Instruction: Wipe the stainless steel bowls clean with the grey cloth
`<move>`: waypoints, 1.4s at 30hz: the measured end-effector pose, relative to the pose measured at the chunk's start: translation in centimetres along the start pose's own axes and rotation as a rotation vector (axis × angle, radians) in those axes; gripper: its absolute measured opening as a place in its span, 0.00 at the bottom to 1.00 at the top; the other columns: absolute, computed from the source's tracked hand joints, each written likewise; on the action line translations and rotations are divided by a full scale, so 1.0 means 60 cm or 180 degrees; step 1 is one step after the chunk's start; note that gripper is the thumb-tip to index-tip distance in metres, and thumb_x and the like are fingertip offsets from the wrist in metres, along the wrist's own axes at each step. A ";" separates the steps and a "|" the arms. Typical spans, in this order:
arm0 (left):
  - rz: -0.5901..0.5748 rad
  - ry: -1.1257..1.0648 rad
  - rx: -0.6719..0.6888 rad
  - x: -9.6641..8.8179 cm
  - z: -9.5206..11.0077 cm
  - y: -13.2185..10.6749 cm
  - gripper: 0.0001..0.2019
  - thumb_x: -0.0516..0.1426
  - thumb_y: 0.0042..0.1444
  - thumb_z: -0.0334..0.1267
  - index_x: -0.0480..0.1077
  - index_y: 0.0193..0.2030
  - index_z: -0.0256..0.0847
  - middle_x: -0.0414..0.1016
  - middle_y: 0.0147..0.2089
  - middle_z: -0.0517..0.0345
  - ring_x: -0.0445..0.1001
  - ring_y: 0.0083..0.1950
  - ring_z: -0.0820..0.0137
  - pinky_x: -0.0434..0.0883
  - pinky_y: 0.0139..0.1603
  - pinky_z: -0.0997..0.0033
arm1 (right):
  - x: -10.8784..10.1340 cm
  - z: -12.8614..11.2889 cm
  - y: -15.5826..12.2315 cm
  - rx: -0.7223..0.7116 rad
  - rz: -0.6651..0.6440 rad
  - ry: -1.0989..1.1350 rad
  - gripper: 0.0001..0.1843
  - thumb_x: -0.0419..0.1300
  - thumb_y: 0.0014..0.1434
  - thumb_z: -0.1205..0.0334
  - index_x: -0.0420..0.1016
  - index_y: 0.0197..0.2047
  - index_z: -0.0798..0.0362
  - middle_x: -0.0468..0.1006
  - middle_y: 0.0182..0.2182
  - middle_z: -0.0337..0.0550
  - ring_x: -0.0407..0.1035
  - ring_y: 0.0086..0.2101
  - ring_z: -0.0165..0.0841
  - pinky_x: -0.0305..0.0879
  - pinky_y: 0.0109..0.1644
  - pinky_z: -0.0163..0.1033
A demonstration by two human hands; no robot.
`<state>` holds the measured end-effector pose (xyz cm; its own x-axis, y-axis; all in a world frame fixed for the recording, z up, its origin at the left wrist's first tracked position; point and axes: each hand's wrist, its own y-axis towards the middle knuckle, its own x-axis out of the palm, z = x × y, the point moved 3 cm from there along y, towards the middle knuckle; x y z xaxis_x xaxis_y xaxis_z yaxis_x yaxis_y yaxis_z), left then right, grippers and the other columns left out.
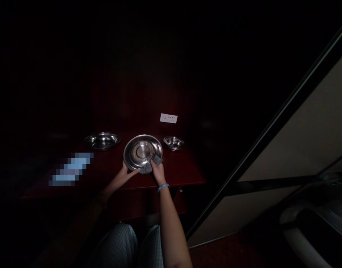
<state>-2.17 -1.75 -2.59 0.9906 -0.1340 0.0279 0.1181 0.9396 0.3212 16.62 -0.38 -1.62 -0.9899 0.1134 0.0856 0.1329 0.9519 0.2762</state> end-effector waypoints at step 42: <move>0.0387 0.0140 0.0134 -0.014 0.008 0.005 0.46 0.65 0.53 0.48 0.48 0.73 0.42 0.56 0.76 0.39 0.58 0.76 0.55 0.54 0.76 0.54 | -0.006 0.016 0.008 -0.0015 0.0151 -0.0096 0.17 0.64 0.56 0.51 0.82 0.44 0.52 0.85 0.46 0.43 0.77 0.49 0.41 0.69 0.60 0.45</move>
<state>-3.00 -1.53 -2.06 0.9996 -0.0050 0.0279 -0.0053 0.9339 0.3574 17.02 0.30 -2.45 -0.9835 0.1671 0.0698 0.1800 0.9439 0.2769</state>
